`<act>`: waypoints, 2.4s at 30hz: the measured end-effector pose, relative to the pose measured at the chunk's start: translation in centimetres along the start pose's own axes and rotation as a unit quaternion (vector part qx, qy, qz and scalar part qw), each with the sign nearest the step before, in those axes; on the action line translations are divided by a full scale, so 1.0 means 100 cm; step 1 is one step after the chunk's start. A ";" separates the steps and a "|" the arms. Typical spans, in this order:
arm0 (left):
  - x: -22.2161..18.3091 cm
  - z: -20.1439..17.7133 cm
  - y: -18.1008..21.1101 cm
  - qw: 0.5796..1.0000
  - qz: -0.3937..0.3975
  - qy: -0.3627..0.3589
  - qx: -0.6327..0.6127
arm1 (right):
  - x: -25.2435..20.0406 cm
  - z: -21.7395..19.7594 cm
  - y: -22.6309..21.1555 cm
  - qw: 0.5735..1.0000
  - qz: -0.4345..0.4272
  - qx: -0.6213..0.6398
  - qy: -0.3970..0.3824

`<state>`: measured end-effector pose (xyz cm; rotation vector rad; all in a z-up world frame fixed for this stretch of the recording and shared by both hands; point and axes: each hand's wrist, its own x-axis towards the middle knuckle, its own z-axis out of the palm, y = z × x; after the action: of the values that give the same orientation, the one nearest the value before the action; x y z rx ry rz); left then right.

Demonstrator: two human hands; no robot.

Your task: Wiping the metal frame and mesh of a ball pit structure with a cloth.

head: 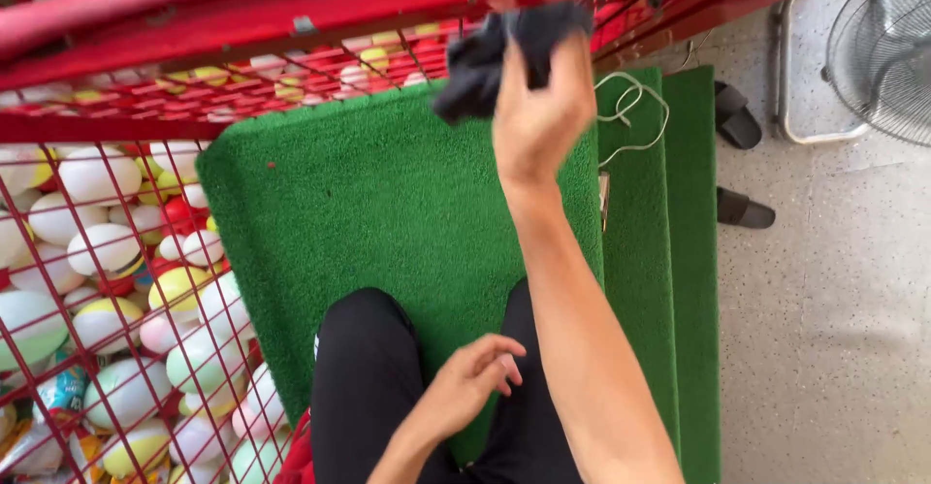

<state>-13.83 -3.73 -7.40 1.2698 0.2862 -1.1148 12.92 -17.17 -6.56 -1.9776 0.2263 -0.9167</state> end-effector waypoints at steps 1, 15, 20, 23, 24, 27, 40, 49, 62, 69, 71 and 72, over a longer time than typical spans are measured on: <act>-0.001 0.000 0.000 1.000 0.006 -0.002 0.003 | -0.010 -0.011 0.003 1.000 -0.006 0.001 0.005; 0.000 -0.020 0.014 0.998 -0.031 0.049 -0.013 | 0.041 -0.020 0.058 0.993 0.050 0.089 -0.058; 0.004 -0.016 0.017 0.999 -0.039 0.037 0.000 | 0.024 -0.004 0.064 1.000 0.002 -0.005 -0.013; 0.006 -0.017 0.016 0.999 -0.018 0.039 0.013 | 0.018 0.009 0.063 0.998 -0.025 -0.036 0.050; 0.003 -0.017 0.013 0.999 -0.004 0.041 0.014 | 0.014 0.011 0.061 0.997 -0.016 -0.023 0.073; -0.001 -0.024 0.025 0.998 0.015 0.053 0.030 | 0.007 -0.002 0.062 0.998 -0.003 0.014 0.064; 0.003 -0.051 0.030 0.997 -0.024 0.057 0.039 | 0.012 -0.003 0.057 0.999 0.014 0.028 0.038; 0.025 -0.047 0.043 0.993 0.031 0.111 -0.029 | -0.029 -0.044 0.069 0.994 0.097 0.055 0.011; 0.045 -0.022 0.013 0.995 -0.011 0.067 -0.072 | -0.014 0.020 0.122 0.987 0.111 0.108 -0.047; 0.048 -0.022 0.018 0.997 -0.009 -0.023 -0.068 | -0.006 0.016 0.104 0.994 0.101 0.037 -0.007; 0.048 -0.027 0.022 0.995 -0.009 -0.034 -0.091 | -0.013 0.000 0.081 0.995 0.099 0.017 0.007; 0.048 -0.029 0.023 0.992 -0.010 -0.046 -0.114 | -0.017 -0.008 0.071 0.995 0.097 -0.004 0.021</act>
<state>-8.63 -3.90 -10.42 1.0123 0.3477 -1.1199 12.52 -20.86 -12.87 -1.9069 0.4385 -0.8326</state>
